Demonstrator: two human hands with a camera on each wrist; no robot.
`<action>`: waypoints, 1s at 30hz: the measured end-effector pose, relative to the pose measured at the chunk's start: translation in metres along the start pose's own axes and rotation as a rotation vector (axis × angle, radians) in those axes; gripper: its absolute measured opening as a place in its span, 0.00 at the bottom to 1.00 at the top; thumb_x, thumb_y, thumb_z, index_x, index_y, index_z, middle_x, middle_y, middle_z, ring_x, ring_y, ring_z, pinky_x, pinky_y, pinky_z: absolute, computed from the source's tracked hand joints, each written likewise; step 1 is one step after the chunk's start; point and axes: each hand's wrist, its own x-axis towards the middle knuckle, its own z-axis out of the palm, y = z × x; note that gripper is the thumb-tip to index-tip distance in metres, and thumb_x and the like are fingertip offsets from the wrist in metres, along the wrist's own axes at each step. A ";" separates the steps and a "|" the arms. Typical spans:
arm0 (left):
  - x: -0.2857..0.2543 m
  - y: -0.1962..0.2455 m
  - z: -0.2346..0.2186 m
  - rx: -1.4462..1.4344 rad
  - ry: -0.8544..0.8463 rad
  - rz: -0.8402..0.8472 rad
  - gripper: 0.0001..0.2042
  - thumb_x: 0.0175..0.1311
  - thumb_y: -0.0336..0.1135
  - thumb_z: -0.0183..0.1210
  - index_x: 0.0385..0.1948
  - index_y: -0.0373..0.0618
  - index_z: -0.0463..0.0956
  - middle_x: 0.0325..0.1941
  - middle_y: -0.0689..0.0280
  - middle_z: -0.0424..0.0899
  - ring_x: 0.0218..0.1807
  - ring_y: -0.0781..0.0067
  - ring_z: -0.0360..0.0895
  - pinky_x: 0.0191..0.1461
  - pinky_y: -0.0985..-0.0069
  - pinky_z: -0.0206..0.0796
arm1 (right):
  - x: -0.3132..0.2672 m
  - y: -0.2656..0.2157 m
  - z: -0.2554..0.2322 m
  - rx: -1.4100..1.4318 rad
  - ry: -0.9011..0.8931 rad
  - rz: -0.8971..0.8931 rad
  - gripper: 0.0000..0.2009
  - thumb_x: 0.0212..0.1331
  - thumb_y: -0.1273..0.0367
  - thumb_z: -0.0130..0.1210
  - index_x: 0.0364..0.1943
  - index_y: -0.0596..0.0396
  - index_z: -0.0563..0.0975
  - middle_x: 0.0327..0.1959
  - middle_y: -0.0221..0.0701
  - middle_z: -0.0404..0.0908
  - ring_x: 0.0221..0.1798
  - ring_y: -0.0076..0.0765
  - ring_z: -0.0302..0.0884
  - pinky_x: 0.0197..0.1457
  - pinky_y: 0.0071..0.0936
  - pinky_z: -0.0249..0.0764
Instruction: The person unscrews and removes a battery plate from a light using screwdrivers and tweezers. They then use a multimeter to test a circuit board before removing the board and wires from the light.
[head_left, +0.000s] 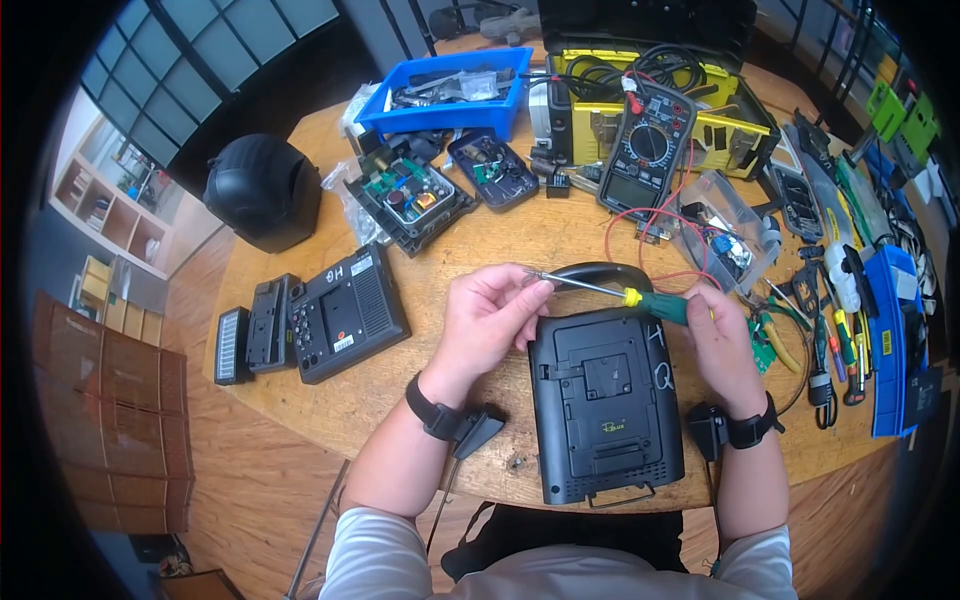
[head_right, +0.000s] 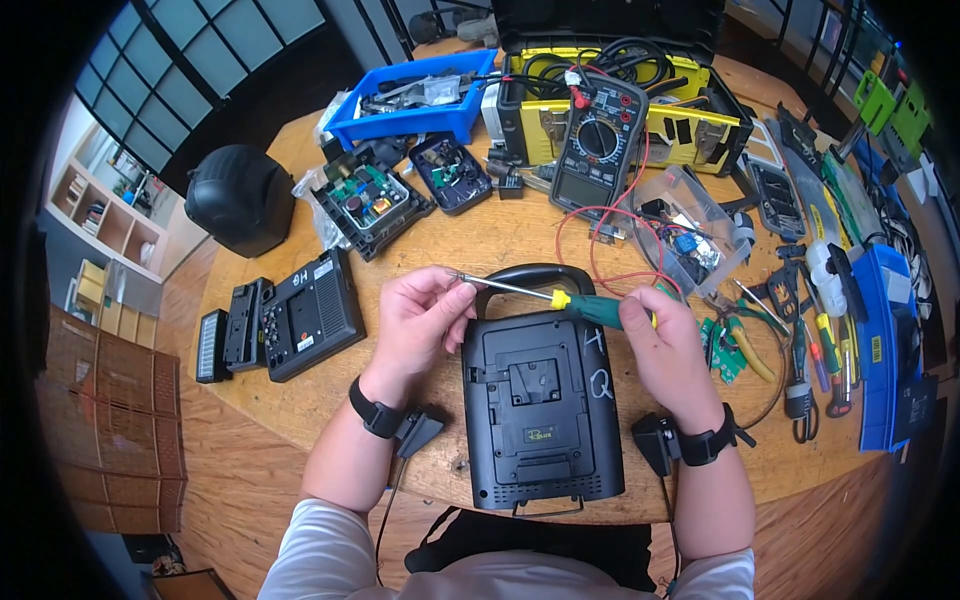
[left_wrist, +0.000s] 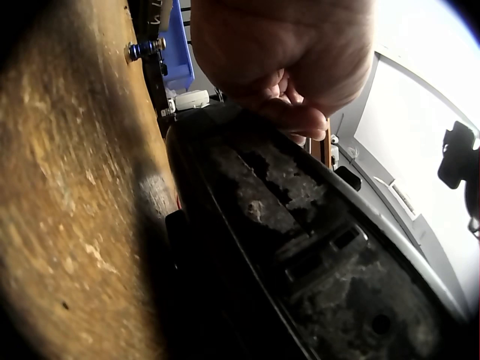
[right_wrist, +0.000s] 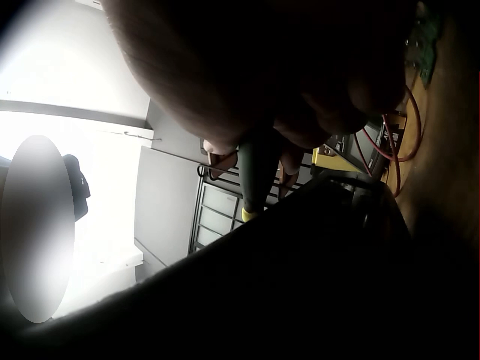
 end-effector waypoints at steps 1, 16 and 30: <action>0.000 0.000 0.000 0.005 0.005 -0.007 0.04 0.71 0.29 0.64 0.39 0.38 0.82 0.28 0.67 0.84 0.21 0.87 0.74 0.20 0.88 0.63 | 0.000 -0.001 0.002 0.000 0.001 -0.001 0.10 0.75 0.68 0.55 0.54 0.55 0.70 0.45 0.27 0.74 0.45 0.21 0.70 0.52 0.23 0.70; 0.002 -0.002 -0.002 -0.037 -0.009 0.010 0.05 0.72 0.30 0.64 0.38 0.38 0.82 0.28 0.68 0.85 0.21 0.87 0.75 0.20 0.88 0.64 | 0.001 0.001 0.009 -0.048 0.044 -0.021 0.12 0.74 0.69 0.56 0.55 0.54 0.70 0.40 0.26 0.75 0.40 0.21 0.74 0.45 0.20 0.68; 0.002 -0.004 -0.001 -0.004 -0.006 0.005 0.05 0.73 0.30 0.63 0.39 0.39 0.82 0.28 0.68 0.84 0.20 0.87 0.74 0.21 0.87 0.63 | 0.001 0.006 0.002 -0.028 0.010 -0.067 0.10 0.71 0.78 0.53 0.52 0.57 0.69 0.48 0.25 0.71 0.47 0.17 0.67 0.52 0.19 0.67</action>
